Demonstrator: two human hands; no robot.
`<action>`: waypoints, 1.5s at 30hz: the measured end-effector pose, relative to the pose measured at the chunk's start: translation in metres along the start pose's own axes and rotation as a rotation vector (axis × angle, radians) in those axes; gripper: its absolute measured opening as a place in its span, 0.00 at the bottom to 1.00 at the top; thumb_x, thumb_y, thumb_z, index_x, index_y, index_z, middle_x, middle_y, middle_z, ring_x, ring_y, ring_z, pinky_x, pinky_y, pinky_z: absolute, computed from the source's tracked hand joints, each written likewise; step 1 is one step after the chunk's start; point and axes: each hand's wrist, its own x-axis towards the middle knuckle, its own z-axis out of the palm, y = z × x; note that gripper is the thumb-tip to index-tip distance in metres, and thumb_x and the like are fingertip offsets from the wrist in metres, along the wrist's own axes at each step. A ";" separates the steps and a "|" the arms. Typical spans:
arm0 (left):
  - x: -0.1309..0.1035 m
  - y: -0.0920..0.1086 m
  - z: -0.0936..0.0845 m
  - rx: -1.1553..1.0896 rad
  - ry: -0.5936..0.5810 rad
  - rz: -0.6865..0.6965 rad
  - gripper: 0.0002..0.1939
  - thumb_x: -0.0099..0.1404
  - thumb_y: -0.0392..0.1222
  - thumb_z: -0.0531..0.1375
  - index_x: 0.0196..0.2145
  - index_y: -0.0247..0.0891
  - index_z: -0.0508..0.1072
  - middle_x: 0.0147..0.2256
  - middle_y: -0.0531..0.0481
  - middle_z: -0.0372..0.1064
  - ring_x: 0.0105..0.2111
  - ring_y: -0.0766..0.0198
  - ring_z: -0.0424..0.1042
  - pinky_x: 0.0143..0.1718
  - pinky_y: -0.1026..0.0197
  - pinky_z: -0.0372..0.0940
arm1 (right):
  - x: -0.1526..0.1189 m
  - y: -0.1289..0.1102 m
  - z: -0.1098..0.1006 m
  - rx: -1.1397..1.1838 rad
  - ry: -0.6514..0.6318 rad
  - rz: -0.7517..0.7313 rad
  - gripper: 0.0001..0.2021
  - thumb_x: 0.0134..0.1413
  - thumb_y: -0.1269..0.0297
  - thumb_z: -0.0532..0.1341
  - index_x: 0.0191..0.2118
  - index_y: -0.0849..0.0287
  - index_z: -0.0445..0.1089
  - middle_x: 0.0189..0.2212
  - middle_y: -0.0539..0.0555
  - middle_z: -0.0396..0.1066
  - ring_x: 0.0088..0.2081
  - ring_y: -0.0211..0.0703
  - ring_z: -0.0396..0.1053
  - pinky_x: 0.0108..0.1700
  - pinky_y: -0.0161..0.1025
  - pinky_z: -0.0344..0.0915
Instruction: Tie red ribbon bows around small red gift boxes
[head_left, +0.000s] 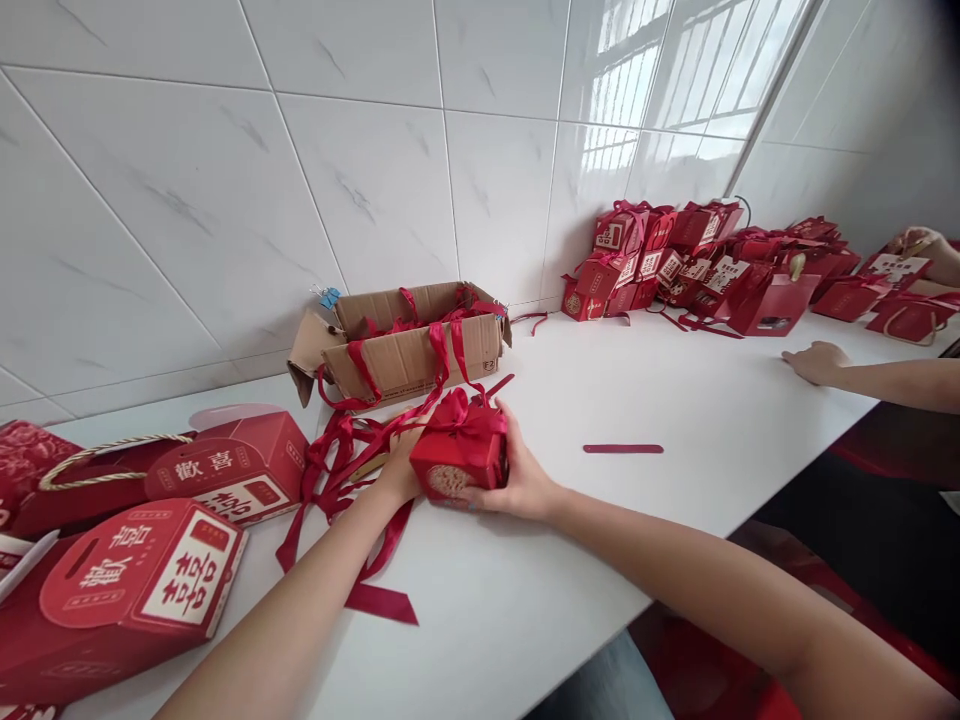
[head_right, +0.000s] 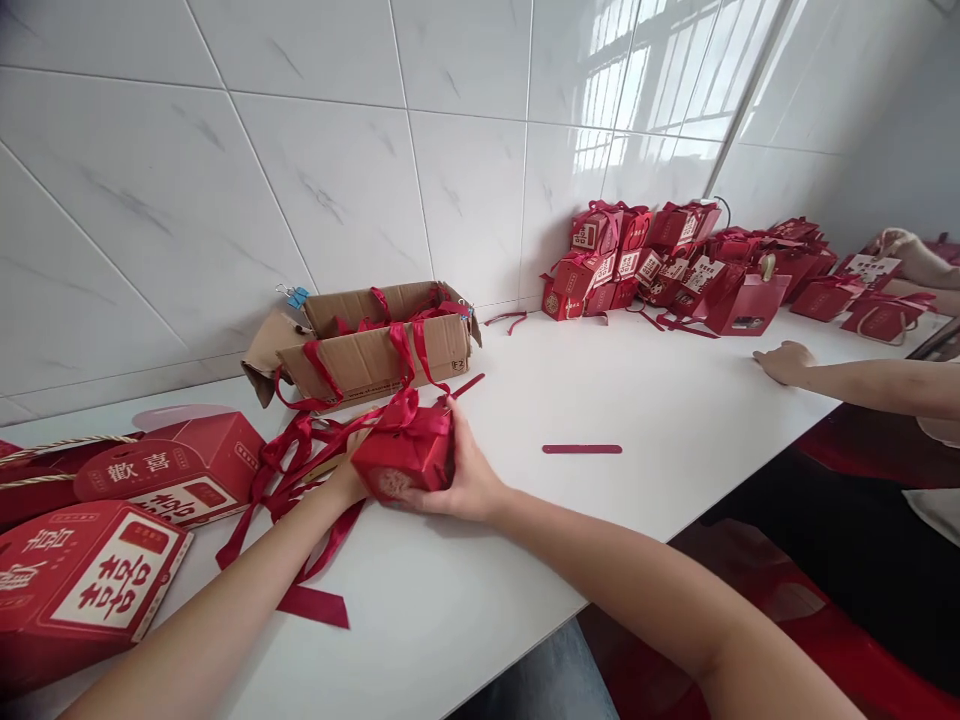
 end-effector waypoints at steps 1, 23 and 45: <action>-0.001 0.002 0.000 0.027 0.017 -0.011 0.17 0.66 0.47 0.53 0.49 0.40 0.69 0.55 0.40 0.62 0.57 0.38 0.55 0.55 0.37 0.52 | 0.002 0.002 -0.012 -0.015 0.021 0.000 0.60 0.41 0.53 0.69 0.66 0.53 0.21 0.63 0.62 0.50 0.61 0.51 0.55 0.61 0.49 0.56; 0.002 0.013 0.004 0.178 0.022 -0.010 0.24 0.66 0.55 0.47 0.55 0.44 0.65 0.57 0.42 0.59 0.58 0.46 0.54 0.55 0.41 0.51 | 0.013 0.040 -0.140 -1.090 0.528 0.708 0.42 0.54 0.50 0.53 0.67 0.56 0.30 0.68 0.62 0.22 0.67 0.61 0.28 0.64 0.56 0.40; -0.002 0.023 0.002 0.156 -0.008 -0.046 0.24 0.65 0.53 0.49 0.56 0.46 0.66 0.62 0.44 0.55 0.62 0.46 0.52 0.59 0.38 0.47 | 0.061 0.044 -0.050 -1.149 0.160 0.645 0.25 0.63 0.59 0.41 0.64 0.53 0.52 0.66 0.60 0.44 0.66 0.66 0.37 0.61 0.63 0.36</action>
